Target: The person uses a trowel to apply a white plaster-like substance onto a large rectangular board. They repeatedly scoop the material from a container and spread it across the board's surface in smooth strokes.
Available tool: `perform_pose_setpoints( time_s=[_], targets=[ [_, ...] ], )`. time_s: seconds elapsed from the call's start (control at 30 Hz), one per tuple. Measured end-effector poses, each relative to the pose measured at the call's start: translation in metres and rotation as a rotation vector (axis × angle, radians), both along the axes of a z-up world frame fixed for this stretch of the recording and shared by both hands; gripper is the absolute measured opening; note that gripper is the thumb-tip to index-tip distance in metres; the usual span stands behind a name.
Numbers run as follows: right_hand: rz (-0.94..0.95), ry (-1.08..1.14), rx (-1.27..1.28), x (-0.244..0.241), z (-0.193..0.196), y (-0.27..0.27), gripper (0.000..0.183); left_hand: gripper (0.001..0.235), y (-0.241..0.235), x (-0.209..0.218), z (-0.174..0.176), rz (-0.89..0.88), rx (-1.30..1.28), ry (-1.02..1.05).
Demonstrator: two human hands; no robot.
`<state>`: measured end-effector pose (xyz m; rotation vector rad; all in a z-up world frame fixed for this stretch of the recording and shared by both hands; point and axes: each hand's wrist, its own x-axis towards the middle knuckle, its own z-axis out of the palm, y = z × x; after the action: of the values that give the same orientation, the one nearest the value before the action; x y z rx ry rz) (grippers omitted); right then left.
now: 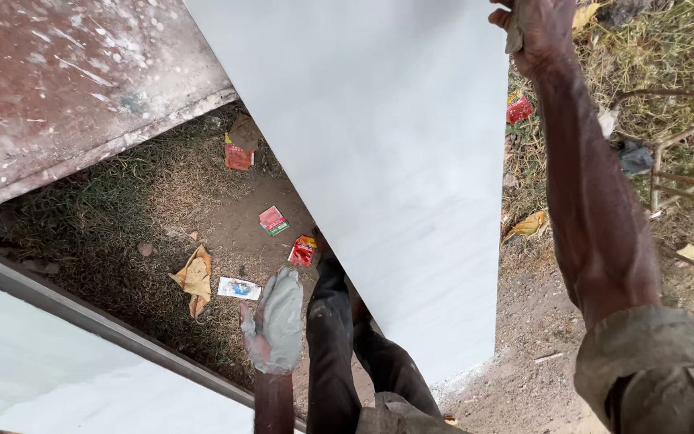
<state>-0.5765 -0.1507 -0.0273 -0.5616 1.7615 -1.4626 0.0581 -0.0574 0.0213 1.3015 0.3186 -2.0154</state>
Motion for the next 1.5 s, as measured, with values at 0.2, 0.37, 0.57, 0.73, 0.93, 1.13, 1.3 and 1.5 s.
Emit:
perform_pose_setpoints(
  time_s=[0.2, 0.37, 0.57, 0.73, 0.93, 1.13, 1.3, 1.5],
  targets=[
    [-0.098, 0.174, 0.303, 0.124, -0.045, 0.227, 0.072, 0.083, 0.010, 0.005, 0.015, -0.032, -0.065, 0.051],
    [-0.447, -0.267, 0.507, 0.187, -0.031, 0.395, 0.055, 0.081, 0.041, 0.002, 0.021, -0.083, -0.193, 0.242],
    [-0.446, -0.834, -0.050, 0.286, 0.092, 0.484, 0.046, 0.083, 0.104, -0.026, 0.063, -0.224, -0.313, 0.485],
    [-0.091, -1.160, -0.283, 0.391, 0.180, 0.512, 0.053, 0.088, 0.191, -0.032, 0.118, -0.447, -0.493, 0.546],
    [-0.021, -1.279, -0.289, 0.484, 0.266, 0.532, 0.062, 0.100, 0.247, -0.002, 0.194, -0.871, -0.544, 0.509],
    [0.328, -1.654, -0.127, 0.548, 0.244, 0.594, 0.069, 0.102, 0.268, 0.044, 0.244, -1.126, -0.923, 0.429],
    [0.165, -2.131, -0.418, 0.660, 0.238, 0.644, 0.067, 0.098, 0.298, 0.099, 0.269, -1.176, -1.106, 0.443],
    [0.042, -2.159, -0.534, 0.737, 0.235, 0.662, 0.070, 0.094, 0.311, 0.158, 0.226, -0.328, -0.879, 0.589]
  ],
)
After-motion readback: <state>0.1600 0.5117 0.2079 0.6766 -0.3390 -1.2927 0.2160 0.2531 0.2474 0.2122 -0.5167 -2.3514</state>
